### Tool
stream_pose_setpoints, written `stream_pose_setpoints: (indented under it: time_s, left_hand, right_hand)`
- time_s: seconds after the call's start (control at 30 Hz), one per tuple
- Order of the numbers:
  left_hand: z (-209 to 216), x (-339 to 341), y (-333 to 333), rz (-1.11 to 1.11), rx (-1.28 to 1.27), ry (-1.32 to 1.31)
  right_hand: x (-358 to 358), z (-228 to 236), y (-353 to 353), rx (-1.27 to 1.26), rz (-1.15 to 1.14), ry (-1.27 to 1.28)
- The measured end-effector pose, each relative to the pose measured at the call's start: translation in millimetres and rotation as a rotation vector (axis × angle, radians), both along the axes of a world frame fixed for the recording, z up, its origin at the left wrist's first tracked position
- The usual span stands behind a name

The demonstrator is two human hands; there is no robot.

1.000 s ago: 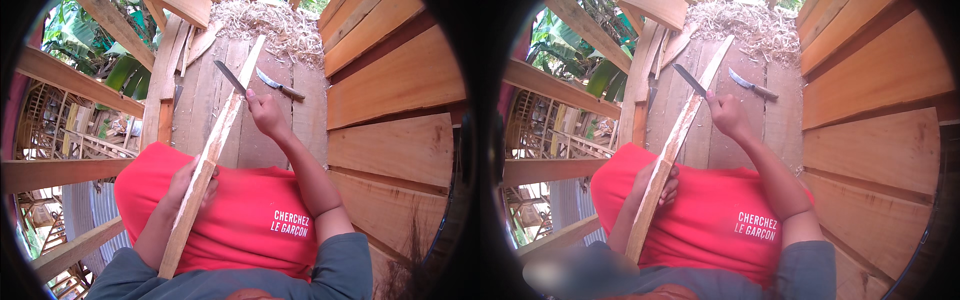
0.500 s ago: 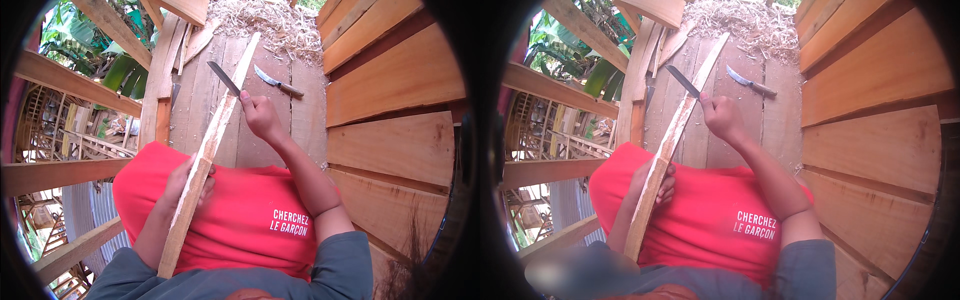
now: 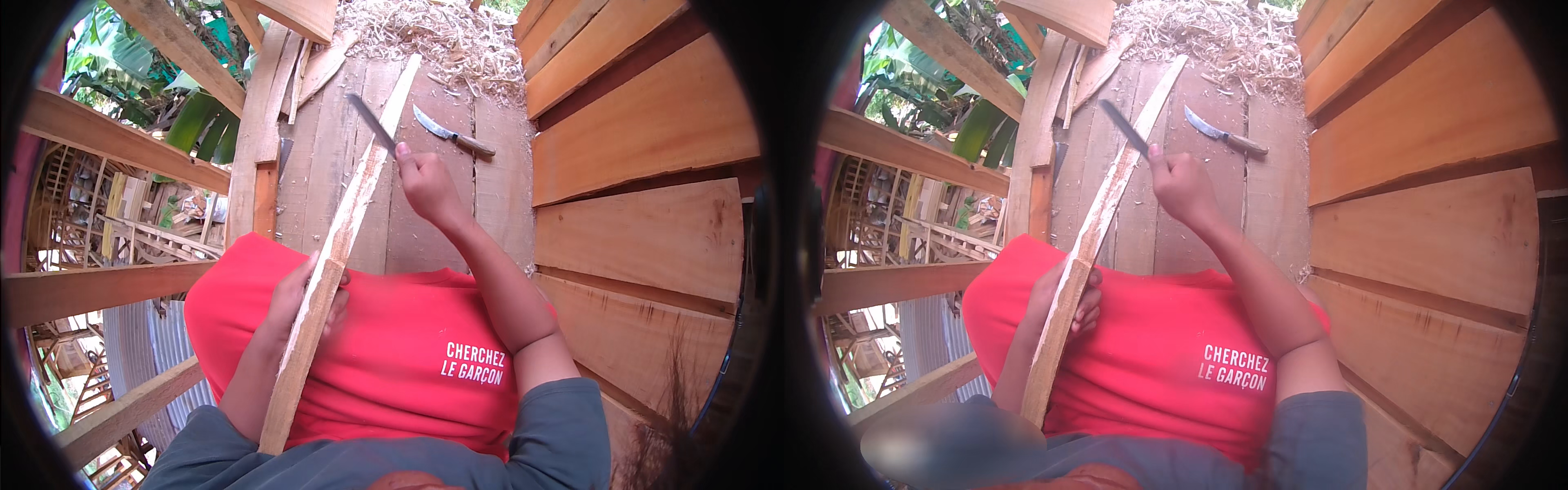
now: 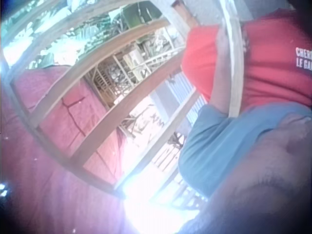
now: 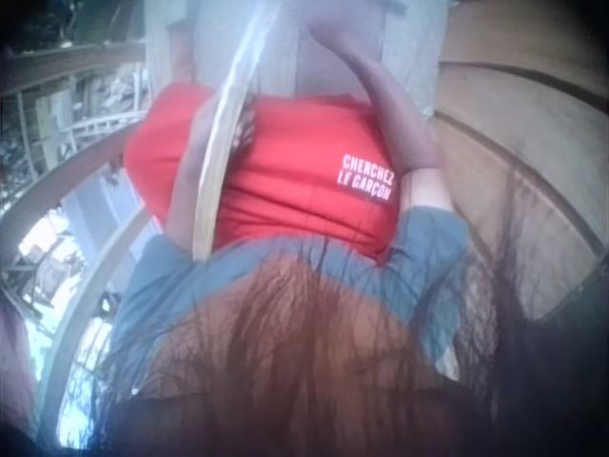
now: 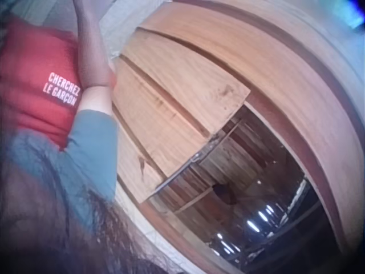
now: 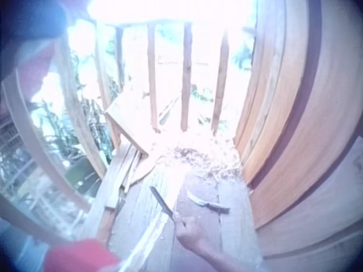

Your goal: The person sits on a wooden floor and uses a knife to shave and shape a long piece of wood held on their lap. They repeatedly scrape the surface to remove thin layers of wood, creating a pile of shavings on the floor.

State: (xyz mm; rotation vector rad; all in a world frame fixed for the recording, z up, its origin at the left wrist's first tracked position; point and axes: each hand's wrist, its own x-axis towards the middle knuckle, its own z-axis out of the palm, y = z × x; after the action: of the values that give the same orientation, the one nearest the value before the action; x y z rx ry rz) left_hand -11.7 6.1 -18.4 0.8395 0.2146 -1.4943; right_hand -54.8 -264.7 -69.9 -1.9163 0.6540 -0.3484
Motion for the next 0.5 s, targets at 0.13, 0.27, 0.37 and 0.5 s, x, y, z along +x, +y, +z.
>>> stream_pose_setpoints:
  time_s: [0.13, 0.27, 0.37, 0.5]
  left_hand:
    - [3, -1, -3, 0.024, 0.073, 0.008]
    - [3, -2, -4, 0.054, 0.115, 0.002]
    - [0, 1, -4, 0.068, 0.098, -0.009]
    - [1, -4, -6, 0.082, 0.23, -0.122]
  right_hand:
    - [-4, -7, 5, -0.057, 0.018, 0.055]
    - [0, -13, -9, 0.153, -0.067, 0.143]
    - [-5, -16, 27, 0.052, 0.064, -0.092]
    - [-7, -7, 8, 0.078, 0.031, 0.047]
